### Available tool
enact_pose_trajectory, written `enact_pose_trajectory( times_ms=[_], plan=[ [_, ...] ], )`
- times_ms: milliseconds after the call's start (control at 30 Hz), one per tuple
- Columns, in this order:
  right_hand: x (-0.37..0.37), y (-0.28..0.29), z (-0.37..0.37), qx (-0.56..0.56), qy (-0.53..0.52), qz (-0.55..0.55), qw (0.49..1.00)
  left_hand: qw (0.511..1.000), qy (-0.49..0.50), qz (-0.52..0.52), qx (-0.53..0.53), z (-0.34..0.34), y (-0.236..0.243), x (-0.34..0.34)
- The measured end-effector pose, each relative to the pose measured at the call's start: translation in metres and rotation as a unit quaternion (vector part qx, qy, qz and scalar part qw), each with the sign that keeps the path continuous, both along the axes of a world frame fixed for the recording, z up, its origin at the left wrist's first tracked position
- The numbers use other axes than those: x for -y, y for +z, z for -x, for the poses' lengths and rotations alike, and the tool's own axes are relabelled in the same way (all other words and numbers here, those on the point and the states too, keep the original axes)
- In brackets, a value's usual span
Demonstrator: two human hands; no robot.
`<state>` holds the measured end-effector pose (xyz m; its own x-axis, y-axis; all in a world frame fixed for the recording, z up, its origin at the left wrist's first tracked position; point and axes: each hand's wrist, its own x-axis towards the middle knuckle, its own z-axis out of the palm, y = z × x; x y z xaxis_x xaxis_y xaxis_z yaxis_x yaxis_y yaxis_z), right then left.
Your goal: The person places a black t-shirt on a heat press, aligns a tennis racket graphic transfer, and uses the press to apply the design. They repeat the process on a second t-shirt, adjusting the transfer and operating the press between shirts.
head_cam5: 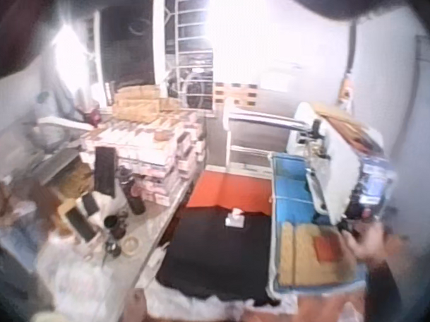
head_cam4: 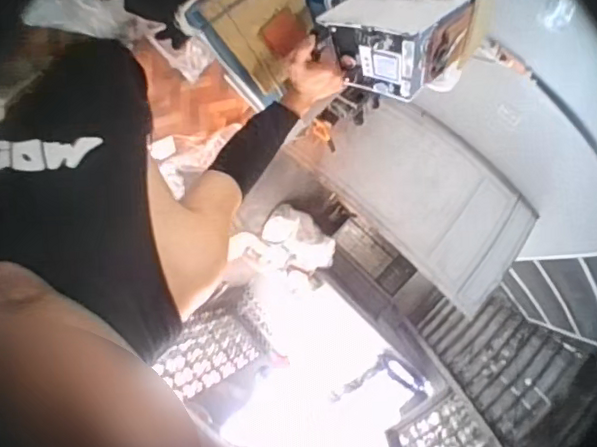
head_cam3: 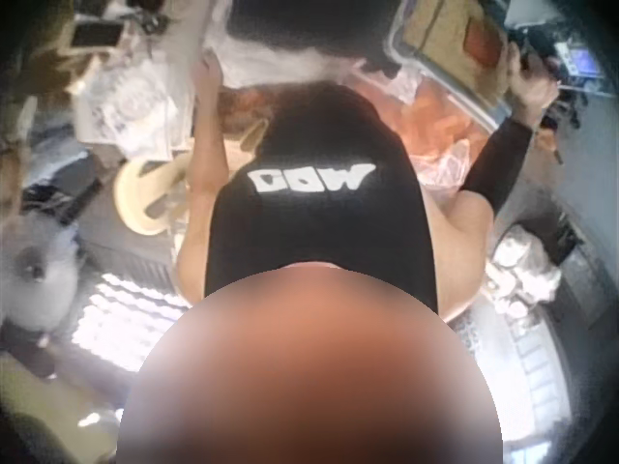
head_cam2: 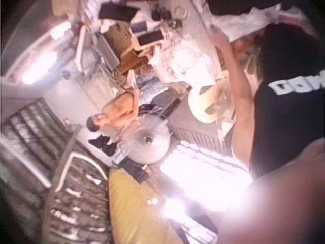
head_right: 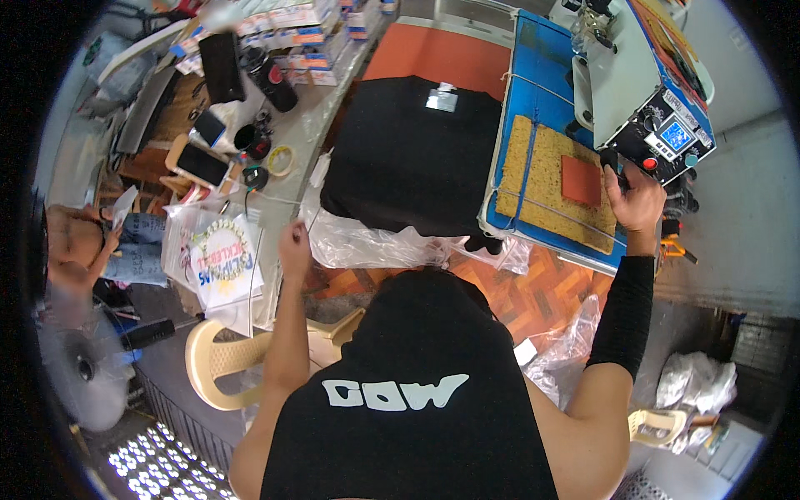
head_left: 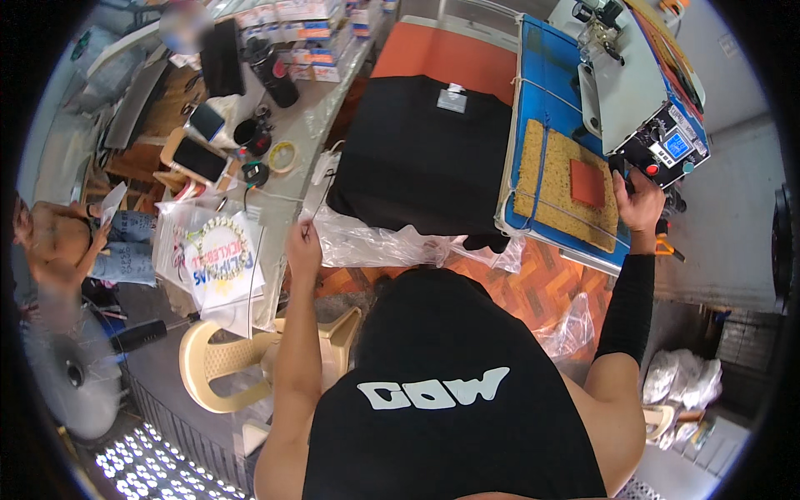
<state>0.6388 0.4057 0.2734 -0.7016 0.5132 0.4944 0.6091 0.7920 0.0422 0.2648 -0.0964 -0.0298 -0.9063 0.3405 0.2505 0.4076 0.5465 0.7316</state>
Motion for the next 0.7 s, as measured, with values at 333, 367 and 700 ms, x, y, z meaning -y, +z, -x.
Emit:
enact_pose_trajectory(
  times_ms=[333, 367, 700],
  plan=[
    [-0.002, -0.049, 0.005, 0.002, -0.25, -0.068, 0.966, 0.942, -0.296, 0.051, -0.147, 0.159, 0.066, -0.315],
    [-0.006, -0.051, 0.002, -0.001, -0.256, -0.057, 0.965, 0.939, -0.271, 0.128, -0.169, 0.165, 0.058, -0.334],
    [-0.046, -0.066, -0.02, -0.013, -0.274, -0.058, 0.96, 0.918, -0.383, 0.097, -0.006, 0.234, 0.017, -0.4]
  ],
)
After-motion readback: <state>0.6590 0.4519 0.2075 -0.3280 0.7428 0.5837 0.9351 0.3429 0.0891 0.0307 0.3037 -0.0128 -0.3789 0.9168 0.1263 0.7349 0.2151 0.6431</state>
